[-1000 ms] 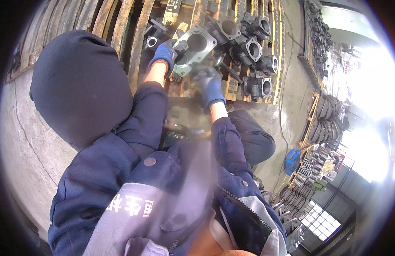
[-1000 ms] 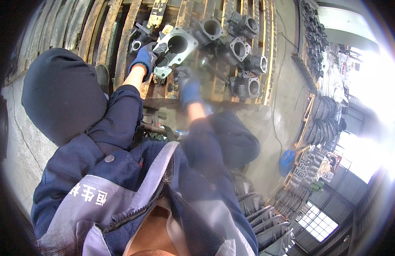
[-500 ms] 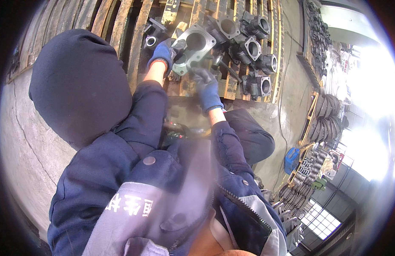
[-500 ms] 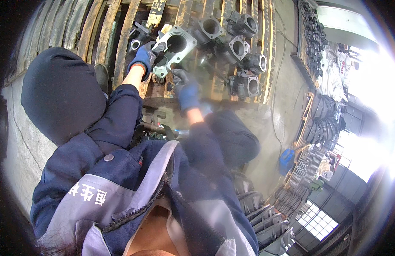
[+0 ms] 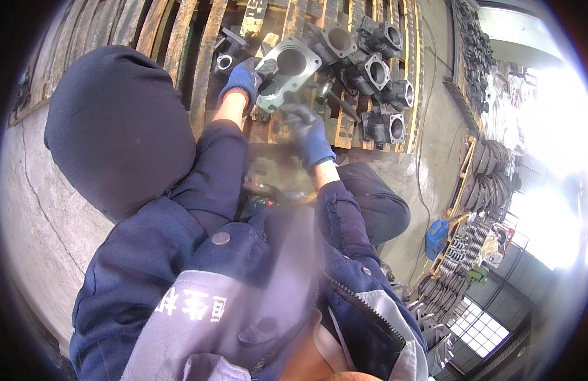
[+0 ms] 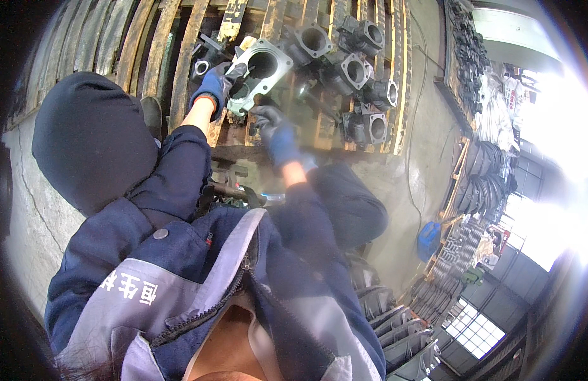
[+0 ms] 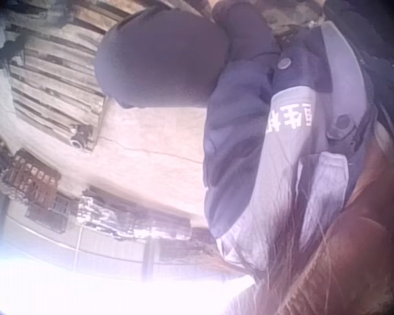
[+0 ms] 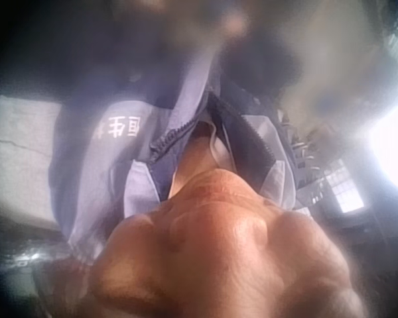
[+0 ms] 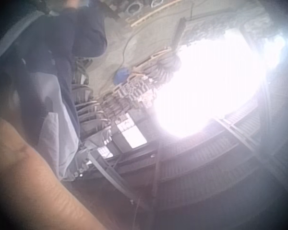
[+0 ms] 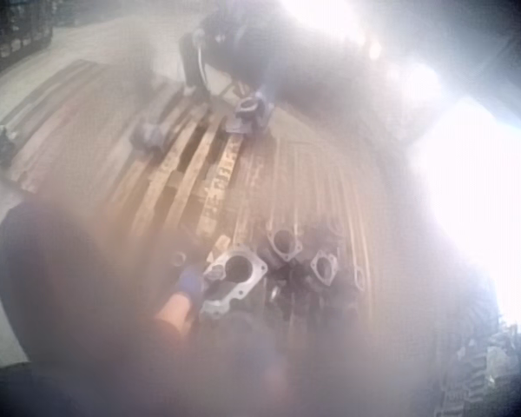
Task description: The person sits on the floor and repeatedly scrubs dark metal castings with a wire brush, rotating each piece to clean multiple surfaces. After scrubbing, the person places the cleaned parts onto a wooden pallet alongside other similar parts.
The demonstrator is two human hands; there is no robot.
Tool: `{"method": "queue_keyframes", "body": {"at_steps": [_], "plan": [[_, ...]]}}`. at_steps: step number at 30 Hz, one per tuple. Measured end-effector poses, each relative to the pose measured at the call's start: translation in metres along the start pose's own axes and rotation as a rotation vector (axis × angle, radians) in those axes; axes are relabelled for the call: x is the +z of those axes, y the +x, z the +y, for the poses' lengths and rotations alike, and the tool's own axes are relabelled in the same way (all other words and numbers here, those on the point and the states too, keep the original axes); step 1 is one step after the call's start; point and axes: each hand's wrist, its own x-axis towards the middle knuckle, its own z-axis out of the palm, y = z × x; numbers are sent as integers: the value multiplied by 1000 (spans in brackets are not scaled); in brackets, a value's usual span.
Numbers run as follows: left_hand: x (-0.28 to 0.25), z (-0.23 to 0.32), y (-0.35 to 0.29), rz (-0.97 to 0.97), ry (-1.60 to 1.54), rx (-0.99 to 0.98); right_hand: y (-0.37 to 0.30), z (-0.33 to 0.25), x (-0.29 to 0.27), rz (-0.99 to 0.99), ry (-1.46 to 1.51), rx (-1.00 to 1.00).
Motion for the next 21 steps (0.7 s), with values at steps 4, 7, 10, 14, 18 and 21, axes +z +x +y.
{"method": "queue_keyframes", "body": {"at_steps": [4, 7, 10, 14, 18, 21], "plan": [[-1, 2, -4, -17, 6, 0, 0, -2, 1, 26, 398, 82], [-3, 6, -6, -28, 24, 37, 1, 0, 0, -69, 116, 41], [-4, 10, -8, -65, -74, 9, 6, 0, -1, -72, 241, -11], [-5, 19, -16, -10, -93, 18, 11, -5, -1, 116, 46, -144], [-8, 32, -26, -31, -157, -46, 7, -9, 1, -10, 67, -63], [-8, 35, -29, -52, -208, -70, -1, -7, 1, -6, 6, -137]]}}
